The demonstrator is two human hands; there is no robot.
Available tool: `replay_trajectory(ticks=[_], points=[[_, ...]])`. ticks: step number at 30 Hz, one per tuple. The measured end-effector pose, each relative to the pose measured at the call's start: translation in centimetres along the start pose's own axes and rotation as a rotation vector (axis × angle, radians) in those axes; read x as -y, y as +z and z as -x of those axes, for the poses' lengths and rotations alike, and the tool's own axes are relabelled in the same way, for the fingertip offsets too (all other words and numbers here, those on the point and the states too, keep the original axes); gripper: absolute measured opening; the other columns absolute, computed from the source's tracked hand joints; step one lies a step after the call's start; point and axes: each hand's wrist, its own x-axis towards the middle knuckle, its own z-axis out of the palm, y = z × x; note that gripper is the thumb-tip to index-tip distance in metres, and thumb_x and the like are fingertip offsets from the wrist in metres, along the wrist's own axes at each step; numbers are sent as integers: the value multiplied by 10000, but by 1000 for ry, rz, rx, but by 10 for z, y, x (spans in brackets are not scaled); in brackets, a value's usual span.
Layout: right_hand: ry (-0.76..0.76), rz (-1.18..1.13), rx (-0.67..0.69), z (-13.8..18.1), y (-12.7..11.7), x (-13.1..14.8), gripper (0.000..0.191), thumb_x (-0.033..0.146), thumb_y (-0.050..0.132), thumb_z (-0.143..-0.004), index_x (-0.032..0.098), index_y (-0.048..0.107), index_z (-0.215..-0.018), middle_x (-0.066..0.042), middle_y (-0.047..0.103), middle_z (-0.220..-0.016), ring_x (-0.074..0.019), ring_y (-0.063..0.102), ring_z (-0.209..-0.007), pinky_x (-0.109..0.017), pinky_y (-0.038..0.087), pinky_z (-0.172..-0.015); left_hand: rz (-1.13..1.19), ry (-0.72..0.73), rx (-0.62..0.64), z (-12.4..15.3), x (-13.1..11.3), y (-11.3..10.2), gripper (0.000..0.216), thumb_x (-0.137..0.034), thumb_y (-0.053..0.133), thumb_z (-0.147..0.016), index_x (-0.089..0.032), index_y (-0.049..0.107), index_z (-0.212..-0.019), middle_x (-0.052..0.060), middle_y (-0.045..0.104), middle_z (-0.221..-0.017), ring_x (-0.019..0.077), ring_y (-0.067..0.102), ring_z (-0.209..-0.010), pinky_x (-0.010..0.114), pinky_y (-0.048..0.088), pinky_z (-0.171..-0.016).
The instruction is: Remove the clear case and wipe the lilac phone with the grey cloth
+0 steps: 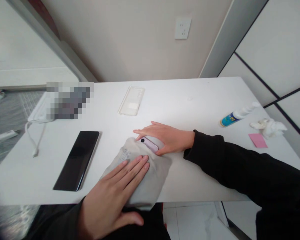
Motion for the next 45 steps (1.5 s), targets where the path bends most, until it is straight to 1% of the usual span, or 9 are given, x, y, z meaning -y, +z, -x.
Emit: replay_trajectory(ticks=[4,7,11,17,22,26,32,38,45], points=[[-12,46,-24,1,4,-5,827,346,648,-952,225,206,-1641,-147,364,-1656,-269,343,-1535,-536,143,-1277,55,-65,-4,-40,19,8,1062,-873,283,-890,-71,312,-1586,120,306,-1670,268,359,-1532,405,306,-1221],[-24,44,-35,1,5,-6,864,413,649,-963,220,163,-1651,-163,352,-1659,-281,347,-1533,-546,158,-1272,36,-60,-19,-40,25,11,1094,-869,349,-879,-20,324,-1568,175,333,-1652,299,373,-1524,422,354,-1196],[5,9,-28,0,2,-1,805,413,659,-961,254,241,-1630,-132,382,-1649,-269,325,-1545,-542,156,-1273,-16,-79,-38,-6,14,7,1135,-884,356,-858,-17,281,-1586,170,297,-1673,296,326,-1546,399,358,-1189],[8,-59,-11,-1,-1,2,836,487,686,-945,245,262,-1625,-118,496,-1572,-277,344,-1529,-538,101,-1273,-152,-43,-32,53,-10,1,1080,-880,377,-860,-37,411,-1534,142,416,-1624,270,371,-1514,370,382,-1125],[-37,-60,-26,-3,-2,5,804,526,695,-934,201,360,-1588,-152,499,-1560,-295,416,-1466,-523,163,-1257,-154,-84,-55,73,-16,12,1072,-872,375,-864,-45,401,-1545,142,389,-1643,283,279,-1557,346,315,-1175],[-70,-160,-48,-4,-2,10,768,499,686,-947,182,382,-1577,-163,511,-1504,-271,445,-1409,-467,304,-1213,-113,-189,-50,56,-10,18,1019,-784,356,-939,1,285,-1584,195,290,-1678,321,203,-1582,396,184,-1257],[-46,-250,-117,-3,1,12,788,469,718,-929,231,359,-1590,-152,493,-1457,-281,441,-1384,-491,321,-1200,-82,-226,-132,22,7,14,974,-732,403,-965,6,273,-1589,197,258,-1689,328,207,-1577,407,115,-1280],[6,-310,-142,1,1,7,921,444,736,-918,251,202,-1643,-123,523,-1393,-256,512,-1274,-454,383,-1138,-22,-231,-229,0,6,6,721,-374,597,-985,6,360,-1549,192,337,-1658,301,339,-1518,390,262,-1247],[129,-442,-119,2,-1,10,982,344,783,-877,270,181,-1650,-122,453,-1573,-248,545,-1314,-400,424,-1119,-51,-204,-295,-21,0,-3,610,-314,574,-992,10,449,-1494,186,434,-1605,290,449,-1467,393,429,-1173]])
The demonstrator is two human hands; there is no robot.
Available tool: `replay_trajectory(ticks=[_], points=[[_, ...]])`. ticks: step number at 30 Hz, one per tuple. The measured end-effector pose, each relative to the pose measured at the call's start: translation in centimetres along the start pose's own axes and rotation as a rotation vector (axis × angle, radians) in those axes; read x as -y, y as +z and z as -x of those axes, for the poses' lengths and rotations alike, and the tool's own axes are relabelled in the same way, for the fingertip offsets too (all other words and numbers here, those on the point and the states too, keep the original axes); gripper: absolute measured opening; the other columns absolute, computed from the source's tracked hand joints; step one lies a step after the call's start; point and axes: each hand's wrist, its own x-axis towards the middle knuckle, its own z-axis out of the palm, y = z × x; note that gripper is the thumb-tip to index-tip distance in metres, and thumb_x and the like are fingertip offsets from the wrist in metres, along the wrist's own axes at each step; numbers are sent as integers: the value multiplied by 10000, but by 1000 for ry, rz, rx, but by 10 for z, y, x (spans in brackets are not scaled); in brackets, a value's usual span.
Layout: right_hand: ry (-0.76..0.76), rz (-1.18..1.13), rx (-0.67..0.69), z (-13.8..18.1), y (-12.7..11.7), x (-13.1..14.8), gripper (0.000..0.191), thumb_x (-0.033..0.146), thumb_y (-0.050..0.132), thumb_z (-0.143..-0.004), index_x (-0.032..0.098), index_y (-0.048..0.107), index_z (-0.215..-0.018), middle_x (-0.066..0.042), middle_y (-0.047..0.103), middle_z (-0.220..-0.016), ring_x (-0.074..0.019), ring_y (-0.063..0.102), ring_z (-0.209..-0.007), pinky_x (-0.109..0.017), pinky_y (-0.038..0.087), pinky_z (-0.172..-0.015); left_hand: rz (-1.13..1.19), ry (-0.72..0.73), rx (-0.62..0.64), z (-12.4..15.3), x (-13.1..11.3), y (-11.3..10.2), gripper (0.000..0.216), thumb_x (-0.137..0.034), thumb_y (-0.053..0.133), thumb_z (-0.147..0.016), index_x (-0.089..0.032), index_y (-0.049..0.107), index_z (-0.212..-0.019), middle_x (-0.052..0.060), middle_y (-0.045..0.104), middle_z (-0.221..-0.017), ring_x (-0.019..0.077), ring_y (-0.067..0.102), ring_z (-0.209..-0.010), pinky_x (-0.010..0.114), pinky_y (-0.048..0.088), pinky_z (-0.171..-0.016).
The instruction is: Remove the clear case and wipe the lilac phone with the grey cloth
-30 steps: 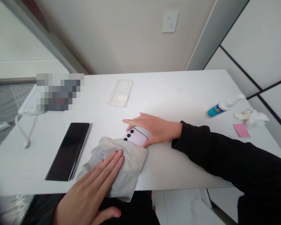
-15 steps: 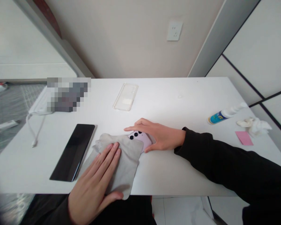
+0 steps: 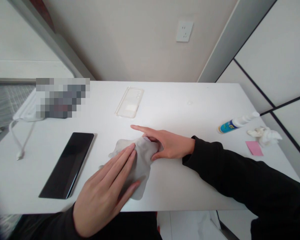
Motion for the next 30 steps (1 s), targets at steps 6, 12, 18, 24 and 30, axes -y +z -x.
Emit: replay_trajectory(ticks=[6,12,18,24,30], points=[[22,127,49,0,-1,-1,588,348,803,-854,205,569,-1374,-64,705,-1237,-211,677,-1035,-316,522,-869,4,46,74,-25,-7,-10,586,-325,499,-1014,12,452,-1491,188,439,-1596,282,496,-1447,365,551,-1090],[-22,170,-4,2,6,0,546,334,779,-876,252,555,-1367,-62,675,-1316,-227,662,-1155,-343,507,-981,46,66,90,-21,-7,-20,556,-195,465,-1007,-2,408,-1525,185,399,-1623,262,426,-1496,344,484,-1162],[68,56,43,0,9,3,681,341,741,-914,248,423,-1509,-44,722,-1132,-183,686,-999,-303,538,-867,10,56,128,27,-2,-34,602,27,325,-948,-73,428,-1533,129,328,-1672,207,398,-1512,293,407,-1201],[7,50,18,-1,8,2,367,370,772,-892,192,640,-1185,-37,741,-1007,-160,673,-883,-288,526,-828,75,88,168,54,-3,-44,618,5,416,-948,-78,382,-1559,118,265,-1701,199,315,-1553,278,336,-1247],[-83,159,19,-1,12,1,103,214,713,-889,183,615,-889,34,618,-789,-113,563,-712,-236,441,-681,-77,133,124,18,-12,-37,539,-131,441,-999,-24,415,-1527,167,366,-1638,244,479,-1461,350,498,-1144]])
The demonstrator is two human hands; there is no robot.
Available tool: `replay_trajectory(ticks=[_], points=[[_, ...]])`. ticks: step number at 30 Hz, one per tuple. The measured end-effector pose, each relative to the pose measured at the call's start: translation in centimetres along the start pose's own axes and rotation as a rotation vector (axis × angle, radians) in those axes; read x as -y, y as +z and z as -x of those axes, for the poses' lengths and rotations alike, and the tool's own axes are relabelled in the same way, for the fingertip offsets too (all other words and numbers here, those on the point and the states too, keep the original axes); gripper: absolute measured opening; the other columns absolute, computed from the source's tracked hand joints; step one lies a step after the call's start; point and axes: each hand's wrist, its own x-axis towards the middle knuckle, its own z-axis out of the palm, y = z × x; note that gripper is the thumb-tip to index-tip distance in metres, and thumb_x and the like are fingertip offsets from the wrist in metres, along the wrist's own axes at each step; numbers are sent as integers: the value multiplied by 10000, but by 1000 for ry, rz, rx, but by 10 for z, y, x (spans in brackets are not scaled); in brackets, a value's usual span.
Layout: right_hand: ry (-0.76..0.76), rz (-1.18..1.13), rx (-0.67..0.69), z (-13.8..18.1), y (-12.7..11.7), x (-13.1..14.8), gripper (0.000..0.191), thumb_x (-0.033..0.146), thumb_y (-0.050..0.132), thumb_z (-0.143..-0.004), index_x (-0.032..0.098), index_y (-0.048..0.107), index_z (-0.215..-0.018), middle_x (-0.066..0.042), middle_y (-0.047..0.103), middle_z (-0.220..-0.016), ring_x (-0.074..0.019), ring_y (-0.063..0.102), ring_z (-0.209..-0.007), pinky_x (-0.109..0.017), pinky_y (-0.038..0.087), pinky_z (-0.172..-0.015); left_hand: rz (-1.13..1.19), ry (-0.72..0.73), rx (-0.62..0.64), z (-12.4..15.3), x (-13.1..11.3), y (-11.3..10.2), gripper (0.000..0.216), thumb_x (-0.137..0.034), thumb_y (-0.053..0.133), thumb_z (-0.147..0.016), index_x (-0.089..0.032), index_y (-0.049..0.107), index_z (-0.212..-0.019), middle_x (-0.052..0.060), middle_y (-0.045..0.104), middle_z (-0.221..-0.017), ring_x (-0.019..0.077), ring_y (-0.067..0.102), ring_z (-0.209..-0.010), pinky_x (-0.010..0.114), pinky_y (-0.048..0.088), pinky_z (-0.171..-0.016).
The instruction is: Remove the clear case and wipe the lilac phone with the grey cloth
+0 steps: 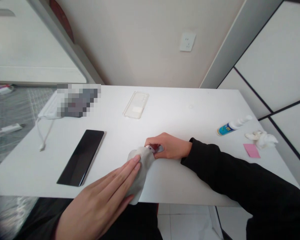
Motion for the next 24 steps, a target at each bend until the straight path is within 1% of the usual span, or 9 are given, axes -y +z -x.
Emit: replay_trajectory(ticks=[2,4,7,11,12,15,17,21,24], points=[[-28,15,-4,0,3,0,116,172,677,-885,186,572,-836,48,572,-750,-101,511,-673,-226,413,-645,-34,15,11,-18,1,0,529,-181,379,-1025,-13,411,-1526,165,375,-1629,248,503,-1442,362,533,-1111],[-52,9,-10,0,6,0,101,176,651,-899,184,564,-849,41,581,-765,-101,502,-676,-226,413,-652,-37,22,27,-32,3,0,539,-240,331,-1044,-13,412,-1526,158,372,-1630,248,499,-1445,363,537,-1108],[-59,11,-18,0,7,-1,99,200,645,-910,183,561,-860,34,590,-775,-104,500,-684,-227,413,-658,-18,13,44,-35,3,0,557,-287,315,-1053,-17,408,-1531,155,365,-1637,252,486,-1454,361,527,-1117],[-26,18,-19,0,5,-2,172,209,673,-893,191,533,-796,52,533,-715,-97,463,-646,-222,380,-618,20,-2,22,-13,-2,-4,542,-253,372,-1046,-41,396,-1545,158,363,-1645,252,475,-1463,363,499,-1131],[-15,16,-16,0,5,-1,163,213,679,-893,190,546,-803,50,544,-720,-98,478,-652,-222,384,-624,42,-9,13,-6,-2,-6,540,-248,398,-1045,-51,396,-1547,151,361,-1650,244,456,-1476,355,474,-1150],[18,-14,-3,0,4,-1,95,246,687,-918,180,621,-898,15,643,-812,-119,582,-733,-232,442,-695,154,-52,-26,15,-2,-12,543,-221,479,-1029,-74,403,-1546,102,372,-1657,197,374,-1517,305,348,-1230],[31,-29,-2,1,3,0,110,270,697,-925,172,648,-932,-7,682,-853,-130,620,-771,-239,467,-728,234,-92,-61,26,0,-13,548,-179,526,-1010,-83,416,-1538,84,415,-1633,177,365,-1511,287,290,-1259],[27,-17,-11,1,4,1,128,276,712,-922,160,659,-916,-13,692,-837,-124,621,-747,-231,465,-702,312,-159,-123,44,4,-11,528,-144,572,-991,-103,461,-1506,90,547,-1510,175,472,-1410,298,347,-1232],[22,-9,-11,1,4,1,118,265,701,-928,156,658,-912,-12,692,-834,-119,613,-741,-227,459,-694,320,-156,-132,51,7,-11,494,-185,567,-1007,-106,487,-1488,87,613,-1420,178,517,-1346,304,372,-1207]])
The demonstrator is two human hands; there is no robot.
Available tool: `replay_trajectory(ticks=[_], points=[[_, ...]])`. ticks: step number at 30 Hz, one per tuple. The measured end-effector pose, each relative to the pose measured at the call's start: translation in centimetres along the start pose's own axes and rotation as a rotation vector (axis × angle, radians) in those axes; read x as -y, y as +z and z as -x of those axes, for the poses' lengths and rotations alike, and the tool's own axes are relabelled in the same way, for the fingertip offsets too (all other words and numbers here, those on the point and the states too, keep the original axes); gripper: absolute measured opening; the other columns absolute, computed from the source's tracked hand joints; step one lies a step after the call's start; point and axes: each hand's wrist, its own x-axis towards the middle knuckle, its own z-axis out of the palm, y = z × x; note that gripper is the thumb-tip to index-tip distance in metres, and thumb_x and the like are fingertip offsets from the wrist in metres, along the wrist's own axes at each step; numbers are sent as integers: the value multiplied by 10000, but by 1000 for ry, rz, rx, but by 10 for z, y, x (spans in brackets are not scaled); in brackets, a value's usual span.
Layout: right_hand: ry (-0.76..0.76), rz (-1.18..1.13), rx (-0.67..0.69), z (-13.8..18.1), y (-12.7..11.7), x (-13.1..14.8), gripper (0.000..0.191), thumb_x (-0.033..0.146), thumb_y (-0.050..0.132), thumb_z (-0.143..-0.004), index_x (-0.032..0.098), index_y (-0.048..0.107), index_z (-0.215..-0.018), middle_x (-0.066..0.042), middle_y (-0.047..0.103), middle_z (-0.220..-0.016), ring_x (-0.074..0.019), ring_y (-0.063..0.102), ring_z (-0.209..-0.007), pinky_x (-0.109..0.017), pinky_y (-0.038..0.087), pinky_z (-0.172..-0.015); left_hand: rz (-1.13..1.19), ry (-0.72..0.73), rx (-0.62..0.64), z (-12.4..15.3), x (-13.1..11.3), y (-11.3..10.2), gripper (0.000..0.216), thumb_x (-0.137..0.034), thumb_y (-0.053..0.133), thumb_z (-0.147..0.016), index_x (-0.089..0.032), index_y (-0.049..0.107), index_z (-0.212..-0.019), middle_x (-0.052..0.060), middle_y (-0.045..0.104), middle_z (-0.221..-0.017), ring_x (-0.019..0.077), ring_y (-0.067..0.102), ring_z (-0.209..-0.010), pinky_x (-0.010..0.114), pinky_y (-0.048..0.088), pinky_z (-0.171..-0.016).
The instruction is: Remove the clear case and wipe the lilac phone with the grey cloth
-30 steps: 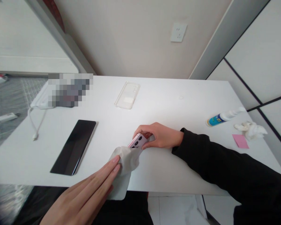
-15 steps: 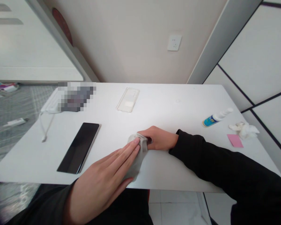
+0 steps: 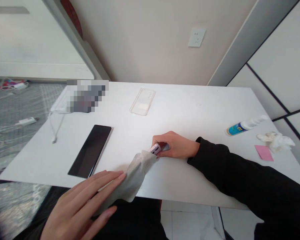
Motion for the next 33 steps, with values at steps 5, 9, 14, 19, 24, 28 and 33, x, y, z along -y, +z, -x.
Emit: replay_trajectory(ticks=[5,9,14,19,24,28,33], points=[[9,-12,4,0,0,1,80,219,697,-912,163,640,-906,8,666,-820,-108,582,-730,-217,442,-677,-40,37,45,-7,-1,0,489,-303,531,-1041,-110,497,-1489,72,637,-1407,209,520,-1331,334,358,-1203],[34,11,4,0,1,1,122,158,691,-868,182,577,-831,51,561,-734,-92,497,-666,-206,396,-618,-106,50,68,-25,-4,3,536,-429,506,-1046,-116,512,-1480,65,642,-1413,239,542,-1294,375,410,-1145],[-13,19,-19,0,1,0,152,107,648,-851,185,534,-790,59,530,-717,-87,461,-654,-209,378,-617,-154,93,87,-55,-3,3,672,-595,476,-1011,-90,543,-1448,85,666,-1384,282,608,-1181,429,507,-1010],[-68,-6,-35,1,2,-2,92,128,667,-873,173,586,-870,39,607,-788,-91,507,-698,-207,410,-660,-206,88,158,-80,-5,-1,690,-616,529,-975,-95,563,-1426,82,675,-1370,280,654,-1048,446,549,-903],[-77,-43,-32,0,3,-3,86,120,654,-881,177,595,-858,41,629,-786,-91,533,-697,-199,419,-650,-190,47,204,-97,-3,2,712,-634,585,-938,-147,535,-1456,71,672,-1346,275,661,-1012,446,572,-833],[-85,-41,-35,0,3,-3,85,108,654,-865,179,607,-865,36,643,-797,-95,534,-689,-206,424,-654,-188,62,198,-102,1,4,682,-632,579,-943,-165,548,-1438,90,671,-1312,281,666,-997,448,574,-802],[-50,-45,-20,1,2,-2,107,104,653,-850,181,578,-845,39,600,-769,-98,503,-685,-213,406,-641,-216,105,179,-84,5,-1,678,-598,540,-976,-155,507,-1488,118,670,-1310,296,665,-1027,460,577,-833]])
